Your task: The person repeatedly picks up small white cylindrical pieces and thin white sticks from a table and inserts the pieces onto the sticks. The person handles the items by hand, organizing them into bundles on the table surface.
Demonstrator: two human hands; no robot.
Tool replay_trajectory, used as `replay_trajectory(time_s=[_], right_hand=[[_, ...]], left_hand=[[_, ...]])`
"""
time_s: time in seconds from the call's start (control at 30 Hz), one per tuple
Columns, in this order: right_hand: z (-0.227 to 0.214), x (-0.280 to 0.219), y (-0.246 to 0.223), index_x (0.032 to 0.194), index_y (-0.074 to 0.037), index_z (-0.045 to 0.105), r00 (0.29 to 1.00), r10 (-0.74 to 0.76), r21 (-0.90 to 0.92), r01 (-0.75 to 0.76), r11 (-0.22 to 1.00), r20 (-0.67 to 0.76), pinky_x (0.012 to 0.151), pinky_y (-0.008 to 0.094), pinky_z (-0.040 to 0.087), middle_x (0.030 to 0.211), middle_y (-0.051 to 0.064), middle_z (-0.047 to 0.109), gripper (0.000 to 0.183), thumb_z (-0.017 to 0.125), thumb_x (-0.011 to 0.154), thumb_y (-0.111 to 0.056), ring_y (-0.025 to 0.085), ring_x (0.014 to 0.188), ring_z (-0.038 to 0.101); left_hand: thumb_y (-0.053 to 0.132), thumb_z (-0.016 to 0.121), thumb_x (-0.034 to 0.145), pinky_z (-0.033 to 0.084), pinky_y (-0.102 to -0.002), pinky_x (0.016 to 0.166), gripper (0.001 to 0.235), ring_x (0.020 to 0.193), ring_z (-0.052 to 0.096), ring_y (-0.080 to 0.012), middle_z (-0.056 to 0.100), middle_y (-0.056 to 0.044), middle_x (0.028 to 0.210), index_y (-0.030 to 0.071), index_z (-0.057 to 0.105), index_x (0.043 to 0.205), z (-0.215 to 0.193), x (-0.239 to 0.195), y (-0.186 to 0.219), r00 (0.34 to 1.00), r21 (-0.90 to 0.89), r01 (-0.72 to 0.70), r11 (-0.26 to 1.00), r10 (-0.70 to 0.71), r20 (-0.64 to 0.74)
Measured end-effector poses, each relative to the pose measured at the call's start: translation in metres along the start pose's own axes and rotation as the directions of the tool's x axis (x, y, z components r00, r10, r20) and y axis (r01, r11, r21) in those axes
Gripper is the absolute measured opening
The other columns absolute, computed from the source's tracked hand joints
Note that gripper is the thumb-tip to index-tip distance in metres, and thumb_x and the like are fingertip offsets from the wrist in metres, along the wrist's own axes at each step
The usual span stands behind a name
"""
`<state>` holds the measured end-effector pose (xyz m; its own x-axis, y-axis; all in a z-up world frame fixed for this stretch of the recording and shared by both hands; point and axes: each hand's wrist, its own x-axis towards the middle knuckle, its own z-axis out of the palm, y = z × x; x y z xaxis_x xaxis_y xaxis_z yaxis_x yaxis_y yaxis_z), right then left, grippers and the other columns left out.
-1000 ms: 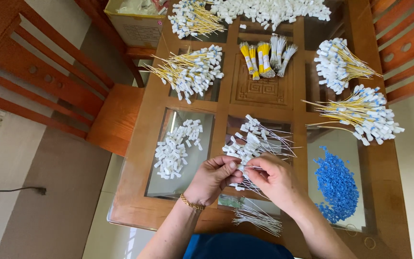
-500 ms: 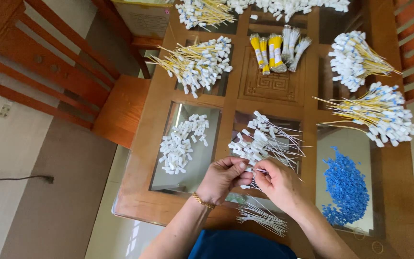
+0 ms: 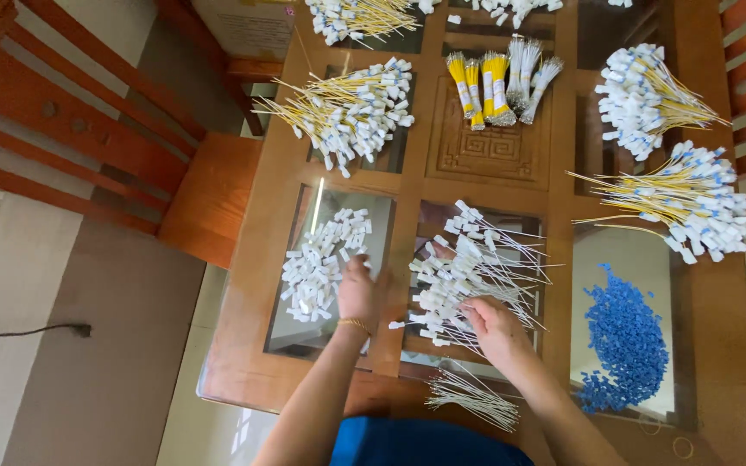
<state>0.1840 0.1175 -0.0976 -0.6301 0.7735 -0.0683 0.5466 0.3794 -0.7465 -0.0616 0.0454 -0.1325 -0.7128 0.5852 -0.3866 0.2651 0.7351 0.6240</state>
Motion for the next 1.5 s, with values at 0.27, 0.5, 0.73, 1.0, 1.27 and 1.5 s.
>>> replay_trajectory(time_s=[0.27, 0.5, 0.73, 1.0, 1.27, 1.5], right_hand=[[-0.035, 0.002, -0.027, 0.111, -0.015, 0.076, 0.966, 0.251, 0.176, -0.237, 0.955, -0.061, 0.063, 0.034, 0.059, 0.083, 0.009, 0.080, 0.020, 0.067, 0.093, -0.014, 0.020, 0.061, 0.072], [-0.035, 0.003, -0.030, 0.096, -0.006, 0.075, 0.973, 0.228, 0.556, -0.164, 0.815, -0.046, 0.049, 0.025, 0.052, 0.065, 0.008, 0.066, 0.009, 0.074, 0.088, -0.003, 0.013, 0.048, 0.061], [-0.039, -0.002, -0.046, 0.093, -0.004, 0.077, 0.966, 0.243, 0.557, -0.154, 0.816, -0.089, 0.054, 0.023, 0.048, 0.069, 0.006, 0.066, 0.008, 0.078, 0.085, -0.002, 0.010, 0.061, 0.055], [-0.056, -0.010, -0.078, 0.088, -0.007, 0.075, 0.990, 0.137, 0.338, -0.119, 0.933, -0.028, 0.058, 0.024, 0.048, 0.076, -0.001, 0.074, 0.006, 0.075, 0.083, -0.006, 0.010, 0.064, 0.060], [-0.057, -0.014, -0.080, 0.102, 0.000, 0.077, 0.986, 0.165, 0.551, -0.123, 0.826, -0.027, 0.059, 0.022, 0.046, 0.086, 0.005, 0.074, 0.015, 0.073, 0.088, -0.002, 0.009, 0.068, 0.059], [-0.070, -0.016, -0.088, 0.101, -0.004, 0.080, 0.981, 0.195, 0.427, -0.176, 0.887, -0.001, 0.052, 0.021, 0.039, 0.079, 0.002, 0.074, 0.014, 0.073, 0.089, -0.006, 0.008, 0.058, 0.051]], left_hand=[[0.050, 0.069, 0.092, 0.059, -0.049, 0.094, 0.039, 0.108, 0.071, -0.0386, 0.063, -0.007, 0.117, 0.016, 0.059, 0.108, 0.027, 0.065, -0.031, 0.999, 0.350, 0.034, 0.936, -0.039, 0.006], [0.036, 0.063, 0.095, 0.061, -0.044, 0.089, 0.027, 0.102, 0.075, -0.0319, 0.068, -0.007, 0.106, 0.021, 0.062, 0.117, 0.014, 0.049, -0.043, 0.998, 0.395, -0.063, 0.917, 0.051, 0.041], [0.009, 0.072, 0.091, 0.064, -0.026, 0.062, 0.020, 0.072, 0.072, -0.0177, 0.071, -0.013, 0.090, 0.001, 0.077, 0.108, -0.028, -0.057, 0.029, 0.948, -0.553, -0.142, 0.821, 0.274, 0.164], [0.002, 0.074, 0.093, 0.058, -0.025, 0.064, 0.010, 0.066, 0.064, -0.0125, 0.070, -0.009, 0.078, -0.007, 0.073, 0.098, -0.061, -0.115, 0.077, 0.839, -0.816, -0.005, 0.578, 0.446, 0.311], [0.000, 0.068, 0.096, 0.058, -0.027, 0.069, 0.010, 0.072, 0.064, -0.0152, 0.068, -0.010, 0.082, -0.008, 0.071, 0.102, -0.055, -0.124, 0.078, 0.852, -0.855, 0.086, 0.512, 0.407, 0.330], [-0.006, 0.059, 0.099, 0.059, -0.031, 0.085, 0.020, 0.087, 0.067, -0.0203, 0.068, -0.015, 0.100, -0.008, 0.069, 0.116, -0.052, -0.119, 0.071, 0.833, -0.901, 0.252, 0.354, 0.395, 0.388]])
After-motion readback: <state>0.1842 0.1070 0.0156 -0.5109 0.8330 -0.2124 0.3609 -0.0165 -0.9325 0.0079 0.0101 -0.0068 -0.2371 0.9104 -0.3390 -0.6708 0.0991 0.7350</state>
